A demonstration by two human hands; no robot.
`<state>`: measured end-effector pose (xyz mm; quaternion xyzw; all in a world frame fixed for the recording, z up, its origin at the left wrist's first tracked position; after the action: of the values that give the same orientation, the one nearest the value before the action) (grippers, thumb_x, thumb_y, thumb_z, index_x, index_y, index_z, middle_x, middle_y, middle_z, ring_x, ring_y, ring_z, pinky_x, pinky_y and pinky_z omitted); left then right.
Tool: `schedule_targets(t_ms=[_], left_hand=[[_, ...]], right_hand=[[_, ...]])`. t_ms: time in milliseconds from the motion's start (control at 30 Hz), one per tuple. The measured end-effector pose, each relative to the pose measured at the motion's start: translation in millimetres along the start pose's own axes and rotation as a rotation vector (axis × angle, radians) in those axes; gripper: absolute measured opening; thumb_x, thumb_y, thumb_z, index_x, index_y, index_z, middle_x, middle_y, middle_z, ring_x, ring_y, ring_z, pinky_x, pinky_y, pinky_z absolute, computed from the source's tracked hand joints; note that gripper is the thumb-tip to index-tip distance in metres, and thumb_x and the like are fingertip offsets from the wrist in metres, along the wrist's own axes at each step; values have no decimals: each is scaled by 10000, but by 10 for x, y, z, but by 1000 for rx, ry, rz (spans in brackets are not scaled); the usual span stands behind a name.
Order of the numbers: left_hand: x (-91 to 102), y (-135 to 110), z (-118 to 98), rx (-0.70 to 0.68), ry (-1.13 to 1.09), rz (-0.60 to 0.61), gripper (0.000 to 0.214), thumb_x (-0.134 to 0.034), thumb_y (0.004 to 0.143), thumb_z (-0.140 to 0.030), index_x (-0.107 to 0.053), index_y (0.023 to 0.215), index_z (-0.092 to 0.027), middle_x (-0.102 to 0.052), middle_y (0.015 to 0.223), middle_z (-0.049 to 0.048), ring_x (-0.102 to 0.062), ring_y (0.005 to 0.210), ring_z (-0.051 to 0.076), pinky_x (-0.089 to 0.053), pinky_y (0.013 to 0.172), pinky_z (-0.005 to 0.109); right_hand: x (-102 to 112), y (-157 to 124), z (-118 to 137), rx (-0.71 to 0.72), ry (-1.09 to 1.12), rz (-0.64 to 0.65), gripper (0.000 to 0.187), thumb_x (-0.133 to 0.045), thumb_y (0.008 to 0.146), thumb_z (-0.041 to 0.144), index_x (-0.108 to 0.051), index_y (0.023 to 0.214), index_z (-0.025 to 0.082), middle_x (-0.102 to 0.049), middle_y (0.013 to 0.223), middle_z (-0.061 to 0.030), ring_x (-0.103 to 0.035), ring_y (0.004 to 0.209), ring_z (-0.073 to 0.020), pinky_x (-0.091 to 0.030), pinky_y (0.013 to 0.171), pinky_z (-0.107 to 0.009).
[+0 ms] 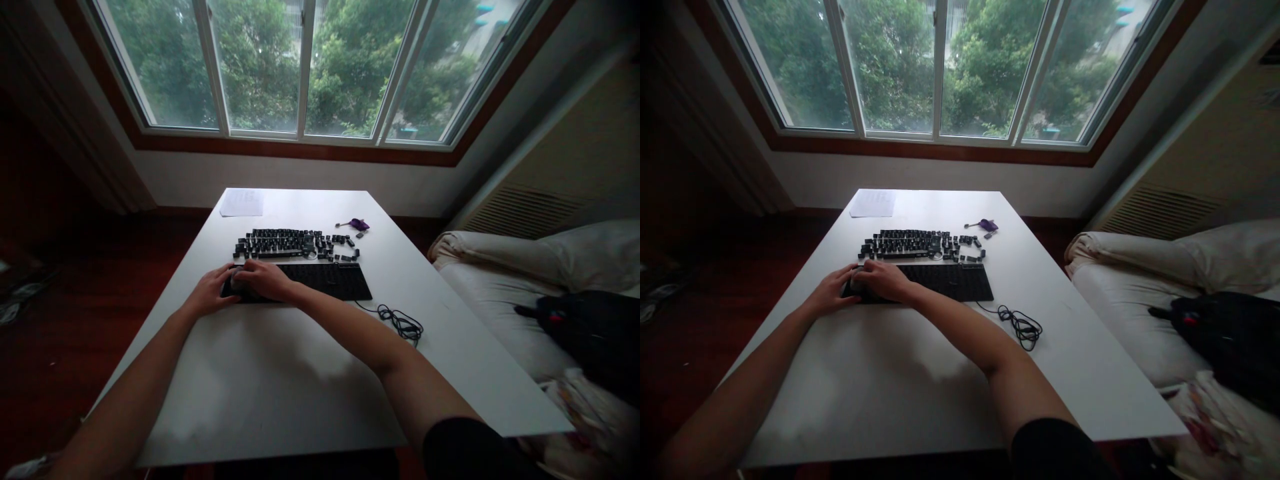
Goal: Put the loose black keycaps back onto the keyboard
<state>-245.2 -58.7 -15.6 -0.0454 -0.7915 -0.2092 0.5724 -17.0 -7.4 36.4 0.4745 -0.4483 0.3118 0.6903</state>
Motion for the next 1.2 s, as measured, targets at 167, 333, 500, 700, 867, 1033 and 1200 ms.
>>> schedule_targets(t_ms=[167, 333, 500, 700, 867, 1033, 1200], left_hand=[[32, 23, -43, 2, 20, 8, 813, -639, 803, -655, -431, 1500, -292, -394, 1588, 78, -448, 1387, 348, -371, 1151, 512], [29, 16, -37, -5, 12, -10, 810, -638, 802, -671, -440, 1488, -288, -391, 1588, 82, -445, 1389, 350, -371, 1151, 524], [33, 6, -42, 14, -2, -26, 802, -627, 799, -703, -462, 1464, -287, -405, 1578, 79, -445, 1389, 346, -373, 1152, 530], [12, -1, -11, 18, -11, -24, 815, -620, 798, -715, -458, 1470, -282, -415, 1571, 85, -443, 1388, 350, -355, 1161, 537], [-19, 7, 0, 36, -23, -19, 824, -609, 801, -723, -451, 1479, -282, -412, 1576, 82, -443, 1388, 350, -355, 1156, 533], [-20, 33, -35, 44, -5, -8, 831, -602, 810, -716, -433, 1494, -277, -397, 1586, 88, -425, 1402, 354, -340, 1161, 535], [-26, 40, -25, 37, -1, 3, 827, -589, 826, -707, -425, 1501, -258, -373, 1600, 98, -418, 1408, 349, -334, 1164, 517]], right_hand=[[-143, 3, 97, 9, -40, 35, 287, -562, 979, 338, -650, 1238, 249, -576, 1186, -121, -521, 1030, -243, -439, 832, -328], [70, -326, -51, -59, -110, 128, 309, -501, 992, 276, -638, 1268, 294, -561, 1220, -110, -531, 1010, -241, -423, 705, -272], [488, -968, -441, -223, -69, 199, 311, -573, 930, 202, -699, 1200, 294, -614, 1170, -75, -559, 920, -185, -393, 665, -231], [1057, -2053, -933, -402, -97, 162, 371, -558, 887, 149, -722, 1184, 300, -632, 1094, -72, -589, 866, -172, -430, 700, -252], [1403, -2721, -1249, -524, -52, 190, 362, -564, 895, 153, -727, 1205, 244, -634, 1034, -108, -602, 811, -173, -448, 753, -294], [1405, -2625, -1274, -519, 35, 77, 389, -567, 917, 180, -688, 1281, 248, -624, 1070, -107, -604, 868, -180, -452, 801, -306], [1039, -1801, -851, -305, 100, 71, 391, -574, 948, 224, -637, 1328, 286, -604, 1066, -60, -595, 877, -152, -470, 828, -284]])
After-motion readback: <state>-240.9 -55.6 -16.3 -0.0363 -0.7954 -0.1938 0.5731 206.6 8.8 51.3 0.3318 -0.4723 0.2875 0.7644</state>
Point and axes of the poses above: each hand's wrist, its own y-axis towards the middle knuckle, its own x-axis out of the back of the hand, z = x × y, the point moved 2 cm from there along y, towards the middle knuckle
